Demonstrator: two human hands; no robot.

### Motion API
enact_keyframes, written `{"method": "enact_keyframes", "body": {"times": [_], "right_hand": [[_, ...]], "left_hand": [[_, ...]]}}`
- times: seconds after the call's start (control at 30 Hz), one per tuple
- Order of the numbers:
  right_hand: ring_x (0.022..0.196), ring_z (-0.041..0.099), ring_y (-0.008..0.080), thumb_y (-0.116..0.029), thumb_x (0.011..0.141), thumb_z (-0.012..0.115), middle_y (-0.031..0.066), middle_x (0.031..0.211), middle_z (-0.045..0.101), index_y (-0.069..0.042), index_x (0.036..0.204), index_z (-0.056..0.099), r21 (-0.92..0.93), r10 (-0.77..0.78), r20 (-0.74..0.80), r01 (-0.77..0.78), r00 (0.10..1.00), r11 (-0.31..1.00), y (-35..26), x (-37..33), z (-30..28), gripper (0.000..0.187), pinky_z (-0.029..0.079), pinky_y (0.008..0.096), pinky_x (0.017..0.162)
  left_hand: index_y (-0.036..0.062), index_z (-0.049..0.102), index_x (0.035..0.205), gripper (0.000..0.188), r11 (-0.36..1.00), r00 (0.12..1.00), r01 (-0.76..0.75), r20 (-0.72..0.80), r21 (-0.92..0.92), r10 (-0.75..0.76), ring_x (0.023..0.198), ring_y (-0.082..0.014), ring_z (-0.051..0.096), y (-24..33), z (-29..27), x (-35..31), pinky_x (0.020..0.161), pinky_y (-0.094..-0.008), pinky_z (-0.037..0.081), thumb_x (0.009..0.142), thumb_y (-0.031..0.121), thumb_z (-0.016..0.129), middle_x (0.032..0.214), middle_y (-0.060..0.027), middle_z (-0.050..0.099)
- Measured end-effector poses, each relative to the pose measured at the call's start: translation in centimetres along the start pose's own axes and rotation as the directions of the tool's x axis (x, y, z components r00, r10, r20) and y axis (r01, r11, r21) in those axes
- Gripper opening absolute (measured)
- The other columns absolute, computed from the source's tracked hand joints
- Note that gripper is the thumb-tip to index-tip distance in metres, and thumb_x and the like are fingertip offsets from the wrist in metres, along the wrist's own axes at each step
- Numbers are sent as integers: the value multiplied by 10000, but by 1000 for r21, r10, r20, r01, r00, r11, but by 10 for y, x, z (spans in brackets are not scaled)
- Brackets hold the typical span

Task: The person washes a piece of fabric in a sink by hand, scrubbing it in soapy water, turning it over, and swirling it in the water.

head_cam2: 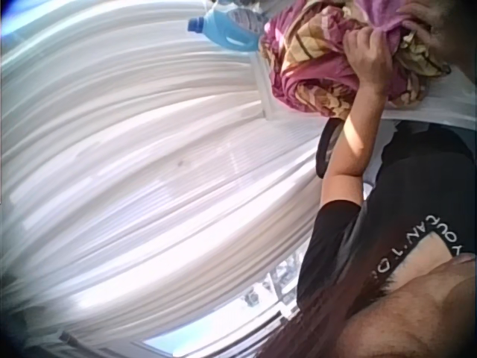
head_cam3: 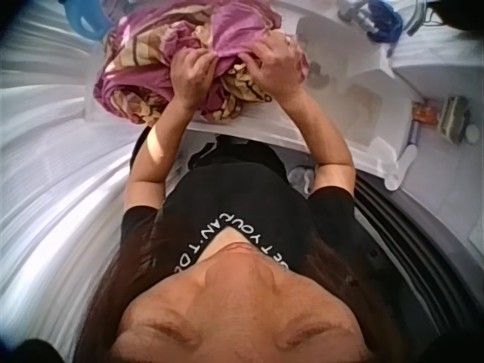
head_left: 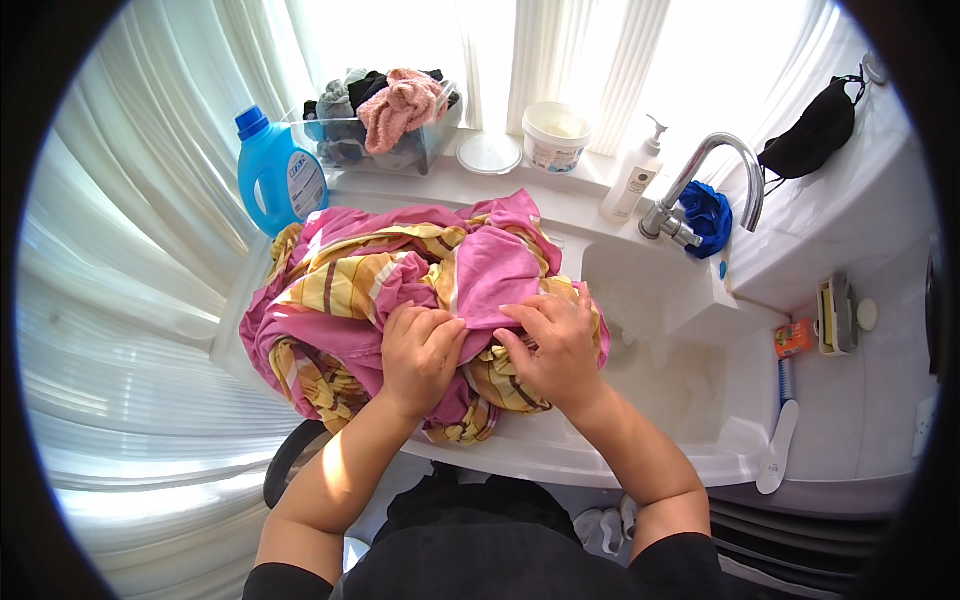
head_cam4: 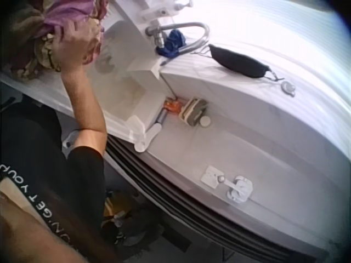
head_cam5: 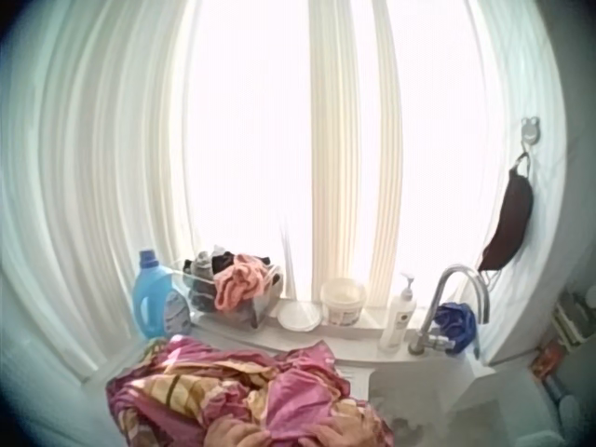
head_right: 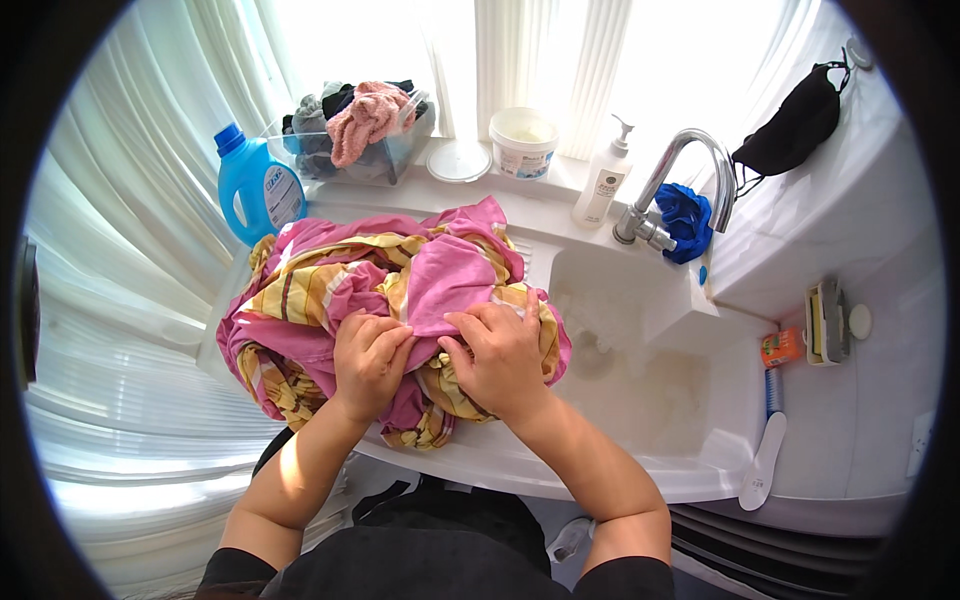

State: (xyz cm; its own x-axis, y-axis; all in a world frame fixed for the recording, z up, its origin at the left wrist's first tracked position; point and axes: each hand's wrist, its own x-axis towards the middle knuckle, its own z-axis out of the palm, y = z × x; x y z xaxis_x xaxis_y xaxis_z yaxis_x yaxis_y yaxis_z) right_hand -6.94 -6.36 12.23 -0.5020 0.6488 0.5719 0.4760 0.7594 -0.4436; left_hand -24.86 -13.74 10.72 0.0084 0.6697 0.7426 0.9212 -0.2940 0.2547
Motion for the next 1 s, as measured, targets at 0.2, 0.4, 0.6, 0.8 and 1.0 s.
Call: {"method": "enact_keyframes", "body": {"times": [0.2, 0.4, 0.6, 0.8, 1.0], "right_hand": [[804, 601, 221, -176, 781, 727, 46, 802, 614, -88, 845, 689, 81, 127, 108, -136, 986, 987, -2, 2, 8, 116, 270, 525, 1064], [688, 585, 180, -91, 763, 732, 61, 745, 621, -38, 780, 686, 451, 394, 88, -390, 915, 803, 11, -2, -26, 72, 467, 328, 719], [681, 625, 177, -73, 760, 721, 86, 801, 662, -21, 796, 703, 134, 614, -99, -601, 783, 788, 127, -71, -67, 66, 490, 311, 644], [940, 669, 262, -200, 789, 703, 115, 980, 700, -94, 1003, 726, -853, 798, 291, -235, 527, 466, 260, -230, -54, 240, 523, 419, 803], [1061, 628, 308, -210, 784, 716, 116, 1169, 636, -123, 1101, 690, -882, 879, 429, -114, 208, 457, 244, -189, -60, 330, 516, 426, 870]], "left_hand": [[67, 663, 868, 141, 1000, 1000, -10, -3, -18, 10, 805, -236, 594, 0, 0, -1, 844, -414, 458, 739, 65, 720, 867, -40, 627], [74, 664, 866, 147, 1000, 1000, -5, -2, -10, 5, 821, -234, 598, -4, 2, -6, 882, -430, 454, 734, 66, 729, 873, -38, 629], [77, 664, 867, 150, 1000, 1000, -9, 1, 13, 9, 828, -234, 595, -1, 3, -4, 888, -428, 453, 734, 60, 731, 873, -33, 633], [79, 667, 877, 155, 1000, 1000, -7, 5, 20, 7, 829, -236, 595, 1, 5, -1, 884, -417, 452, 740, 74, 740, 867, -34, 628], [69, 665, 972, 242, 1000, 1000, -3, -25, -9, 3, 873, -267, 601, 10, -3, 3, 903, -433, 444, 742, 80, 741, 983, -71, 629]]}}
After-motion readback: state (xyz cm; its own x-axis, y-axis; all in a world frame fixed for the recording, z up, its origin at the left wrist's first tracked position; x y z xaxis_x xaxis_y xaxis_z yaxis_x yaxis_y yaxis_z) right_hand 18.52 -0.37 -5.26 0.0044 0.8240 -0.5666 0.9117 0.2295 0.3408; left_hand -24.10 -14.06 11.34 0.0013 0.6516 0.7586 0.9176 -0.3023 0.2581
